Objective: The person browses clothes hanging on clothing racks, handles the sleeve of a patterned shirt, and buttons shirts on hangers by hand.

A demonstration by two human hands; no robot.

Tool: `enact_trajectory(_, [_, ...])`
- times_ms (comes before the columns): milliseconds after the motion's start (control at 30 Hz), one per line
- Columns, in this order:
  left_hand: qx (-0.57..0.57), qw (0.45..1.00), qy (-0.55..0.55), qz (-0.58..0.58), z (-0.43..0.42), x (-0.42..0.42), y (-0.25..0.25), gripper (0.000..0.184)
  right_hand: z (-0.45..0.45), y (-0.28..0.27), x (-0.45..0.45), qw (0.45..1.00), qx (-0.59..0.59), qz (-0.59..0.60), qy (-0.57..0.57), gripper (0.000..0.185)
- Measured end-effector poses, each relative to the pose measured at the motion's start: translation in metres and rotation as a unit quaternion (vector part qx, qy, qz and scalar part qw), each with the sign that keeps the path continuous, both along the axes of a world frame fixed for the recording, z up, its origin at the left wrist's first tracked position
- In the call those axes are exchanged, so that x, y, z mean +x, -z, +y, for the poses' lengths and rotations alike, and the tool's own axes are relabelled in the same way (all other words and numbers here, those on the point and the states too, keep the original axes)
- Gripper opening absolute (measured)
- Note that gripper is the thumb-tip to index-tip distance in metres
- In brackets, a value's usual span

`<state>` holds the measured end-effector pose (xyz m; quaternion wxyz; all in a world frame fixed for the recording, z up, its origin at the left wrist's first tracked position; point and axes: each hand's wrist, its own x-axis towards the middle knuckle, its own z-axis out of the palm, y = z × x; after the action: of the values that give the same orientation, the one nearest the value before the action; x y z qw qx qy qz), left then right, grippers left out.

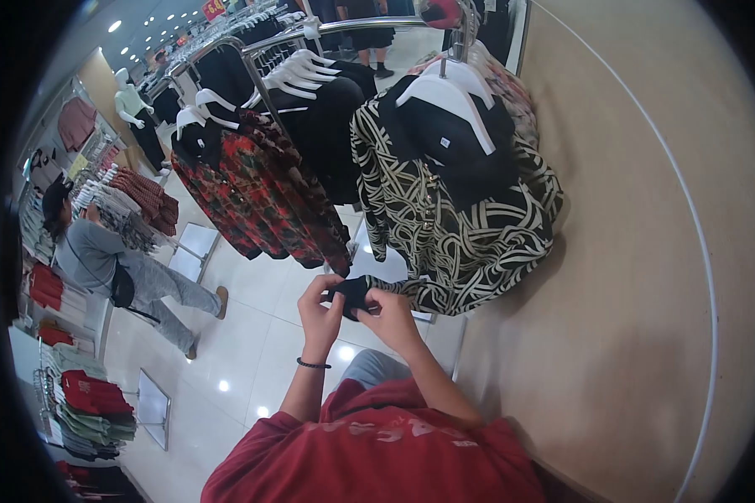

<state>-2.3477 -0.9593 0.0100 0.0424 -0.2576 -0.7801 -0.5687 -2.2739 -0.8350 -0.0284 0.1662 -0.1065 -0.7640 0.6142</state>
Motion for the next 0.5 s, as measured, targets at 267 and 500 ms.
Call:
enact_trajectory(267, [-0.053,0.987,0.028,0.152,0.018,0.008,0.006,0.021,0.020,-0.003,0.011,0.993,-0.035,0.039,0.105,0.026])
enact_trajectory(500, [-0.050,0.979,0.068,0.184,0.037,-0.002,0.000,0.020,0.033,-0.012,-0.001,0.984,0.084,0.038,0.152,0.020])
